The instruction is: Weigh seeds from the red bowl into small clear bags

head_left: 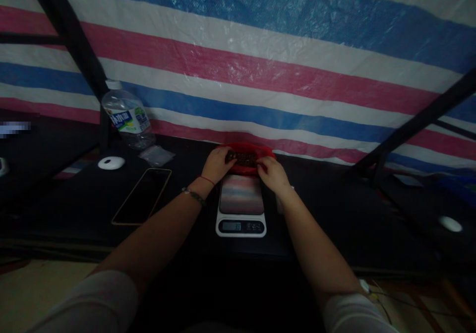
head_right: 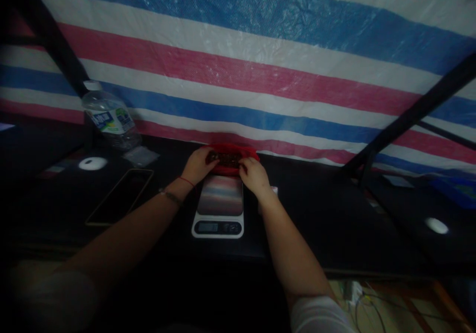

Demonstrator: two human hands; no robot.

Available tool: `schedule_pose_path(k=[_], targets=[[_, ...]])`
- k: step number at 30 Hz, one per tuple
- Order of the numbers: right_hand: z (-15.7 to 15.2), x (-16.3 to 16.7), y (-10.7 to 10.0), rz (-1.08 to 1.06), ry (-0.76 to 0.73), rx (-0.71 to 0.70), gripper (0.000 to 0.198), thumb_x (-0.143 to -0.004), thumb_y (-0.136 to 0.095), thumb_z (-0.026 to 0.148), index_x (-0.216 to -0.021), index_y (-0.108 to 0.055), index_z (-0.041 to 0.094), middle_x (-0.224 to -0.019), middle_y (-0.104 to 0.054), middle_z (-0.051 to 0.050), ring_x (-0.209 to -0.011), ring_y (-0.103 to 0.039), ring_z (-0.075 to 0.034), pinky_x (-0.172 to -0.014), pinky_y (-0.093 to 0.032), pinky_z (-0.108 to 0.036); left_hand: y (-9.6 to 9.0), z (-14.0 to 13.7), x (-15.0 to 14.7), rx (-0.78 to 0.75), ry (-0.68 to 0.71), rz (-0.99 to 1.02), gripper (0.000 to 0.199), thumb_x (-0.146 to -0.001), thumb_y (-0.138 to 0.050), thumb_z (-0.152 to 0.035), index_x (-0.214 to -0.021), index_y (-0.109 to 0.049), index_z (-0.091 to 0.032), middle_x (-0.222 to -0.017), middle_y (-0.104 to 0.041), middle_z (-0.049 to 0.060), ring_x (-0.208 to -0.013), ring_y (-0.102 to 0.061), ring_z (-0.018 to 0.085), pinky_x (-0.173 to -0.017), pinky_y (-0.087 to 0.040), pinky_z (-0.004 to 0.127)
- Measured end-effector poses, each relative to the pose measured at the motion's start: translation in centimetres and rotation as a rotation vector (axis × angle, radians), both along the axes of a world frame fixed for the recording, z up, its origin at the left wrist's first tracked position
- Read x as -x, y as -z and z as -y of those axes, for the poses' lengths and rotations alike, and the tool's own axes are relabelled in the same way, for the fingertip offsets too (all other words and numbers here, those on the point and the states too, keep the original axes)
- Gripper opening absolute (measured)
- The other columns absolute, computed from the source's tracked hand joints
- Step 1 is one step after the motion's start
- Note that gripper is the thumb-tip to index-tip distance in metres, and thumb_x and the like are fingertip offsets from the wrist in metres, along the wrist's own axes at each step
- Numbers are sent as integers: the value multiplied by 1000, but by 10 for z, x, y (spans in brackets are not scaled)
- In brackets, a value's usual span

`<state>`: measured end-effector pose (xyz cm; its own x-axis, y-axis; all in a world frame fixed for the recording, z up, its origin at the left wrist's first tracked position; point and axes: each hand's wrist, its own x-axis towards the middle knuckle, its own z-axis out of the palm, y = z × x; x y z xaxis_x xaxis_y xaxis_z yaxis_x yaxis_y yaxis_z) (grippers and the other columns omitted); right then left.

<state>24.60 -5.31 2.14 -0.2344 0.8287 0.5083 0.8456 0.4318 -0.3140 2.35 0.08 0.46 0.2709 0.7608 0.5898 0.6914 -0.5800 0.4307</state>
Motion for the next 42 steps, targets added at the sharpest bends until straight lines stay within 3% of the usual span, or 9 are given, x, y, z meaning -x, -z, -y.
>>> schedule_pose_path(k=[7, 13, 17, 21, 27, 30, 35, 42], targets=[[3, 2, -6, 42, -11, 57, 26, -85, -47, 17, -106, -62, 17, -104, -64, -9, -99, -57, -20, -91, -45, -33, 1, -4, -10, -26, -26, -22, 52, -78, -63, -22, -127, -48, -17, -120, -57, 12, -111, -54, 25, -98, -44, 40], [5, 1, -11, 58, -28, 62, 27, -84, -48, 17, -108, -61, 18, -108, -62, -10, -101, -56, -21, -91, -45, -33, 2, -6, -12, -82, 71, -121, 36, -78, -52, -7, -112, -61, -17, -115, -61, 10, -112, -52, 25, -101, -39, 44], [10, 2, -21, 64, -29, 91, 22, -84, -51, 19, -103, -62, 18, -103, -63, -9, -96, -58, -20, -86, -45, -31, 2, -4, -10, -140, 128, -136, 34, -84, -46, -11, -111, -65, -20, -112, -61, 9, -112, -50, 23, -101, -38, 42], [18, 4, -33, 148, -32, 262, 15, -86, -51, 27, -88, -64, 18, -86, -66, -5, -78, -59, -17, -70, -42, -26, -2, -1, -6, -183, 164, -158, 34, -86, -45, -12, -110, -66, -23, -112, -61, 8, -111, -49, 23, -100, -38, 41], [27, 3, -40, 176, -30, 504, 32, -85, -53, 44, -78, -68, 17, -70, -66, -5, -60, -56, -13, -54, -34, -24, -13, 9, 2, -149, 111, -73, 46, -79, -50, -11, -124, -55, -18, -116, -55, 12, -110, -49, 24, -98, -42, 42], [27, -2, -39, 168, -74, 612, 35, -82, -56, 47, -74, -69, 16, -66, -64, -3, -57, -53, -12, -51, -31, -23, -22, 19, 6, -134, 246, -44, 52, -75, -56, -18, -127, -53, -17, -115, -54, 12, -110, -51, 23, -96, -44, 39], [26, -16, -37, 170, -306, 954, 42, -74, -61, 56, -71, -69, 14, -59, -61, 0, -54, -51, -11, -51, -33, -22, -35, 38, 5, 15, 552, -110, 38, -71, -62, -27, -108, -61, -20, -105, -63, 7, -101, -58, 22, -92, -46, 36], [24, -28, -36, 161, -314, 1118, 49, -67, -65, 62, -70, -69, 13, -58, -61, 0, -51, -51, -10, -50, -35, -21, -32, 49, -7, 245, 658, -172, 30, -70, -66, -30, -97, -59, -19, -93, -65, 5, -84, -62, 19, -74, -49, 31]])
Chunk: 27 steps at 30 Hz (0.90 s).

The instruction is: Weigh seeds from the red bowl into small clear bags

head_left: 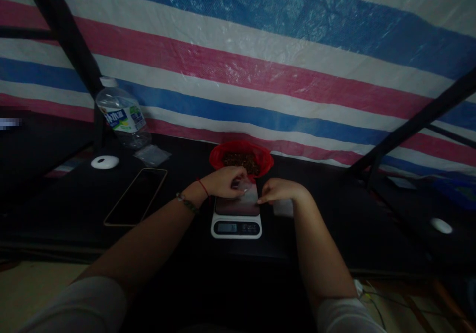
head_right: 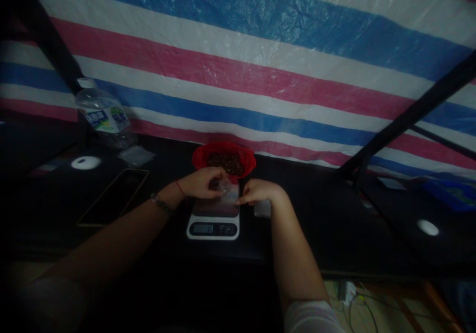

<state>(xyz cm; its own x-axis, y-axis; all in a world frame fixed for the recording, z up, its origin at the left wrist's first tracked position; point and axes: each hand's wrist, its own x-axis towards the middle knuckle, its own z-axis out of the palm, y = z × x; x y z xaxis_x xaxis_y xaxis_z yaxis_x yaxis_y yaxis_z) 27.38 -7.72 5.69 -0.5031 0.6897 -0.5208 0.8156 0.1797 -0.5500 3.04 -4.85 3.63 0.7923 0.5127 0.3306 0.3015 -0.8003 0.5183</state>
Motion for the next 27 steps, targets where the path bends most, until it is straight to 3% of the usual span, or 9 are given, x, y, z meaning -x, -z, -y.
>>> schedule_pose_path(k=[3, 5, 8, 11, 14, 27], targets=[[-3, -1, 5, -15, -11, 83, 48, -65, -68, 61, -73, -69, 13, -59, -62, 0, -52, -53, -10, -51, -37, -20, 2, -4, 2, 29, -21, -4, 46, -64, -74, -36, -102, -56, -18, -98, -65, 7, -87, -63, 21, -75, -49, 31], [-5, -1, 8, -23, -4, 117, 50, -64, -68, 61, -75, -69, 13, -60, -63, 0, -54, -55, -11, -52, -39, -20, 4, -9, 6, 35, -36, 24, 49, -67, -72, -41, -107, -54, -18, -104, -65, 9, -93, -63, 22, -79, -49, 33], [-5, -1, 9, -27, 17, 158, 54, -63, -67, 64, -77, -70, 12, -60, -64, -1, -54, -58, -12, -53, -42, -22, 8, -20, 12, 7, -90, 16, 30, -88, -47, -40, -106, -58, -18, -104, -67, 9, -98, -63, 21, -86, -48, 36], [-4, 1, 10, -39, 25, 195, 55, -62, -68, 65, -77, -69, 11, -61, -66, -2, -55, -60, -12, -53, -44, -22, 15, -27, 14, -53, -187, -28, 39, -95, -31, -37, -112, -61, -21, -114, -66, 7, -109, -59, 20, -97, -43, 37], [-3, 2, 10, -39, 37, 223, 56, -61, -69, 65, -78, -69, 11, -62, -67, -3, -55, -61, -12, -53, -45, -21, 22, -31, 13, -94, -225, -46, 44, -95, -28, -38, -120, -60, -22, -124, -62, 5, -117, -54, 19, -103, -39, 37], [1, 7, 4, 23, 101, 266, 59, -59, -69, 67, -79, -70, 12, -69, -69, -6, -56, -63, -13, -50, -44, -21, 32, -36, 8, -110, -249, -91, 48, -96, -25, -43, -124, -59, -23, -124, -62, 4, -116, -53, 20, -102, -38, 39]])
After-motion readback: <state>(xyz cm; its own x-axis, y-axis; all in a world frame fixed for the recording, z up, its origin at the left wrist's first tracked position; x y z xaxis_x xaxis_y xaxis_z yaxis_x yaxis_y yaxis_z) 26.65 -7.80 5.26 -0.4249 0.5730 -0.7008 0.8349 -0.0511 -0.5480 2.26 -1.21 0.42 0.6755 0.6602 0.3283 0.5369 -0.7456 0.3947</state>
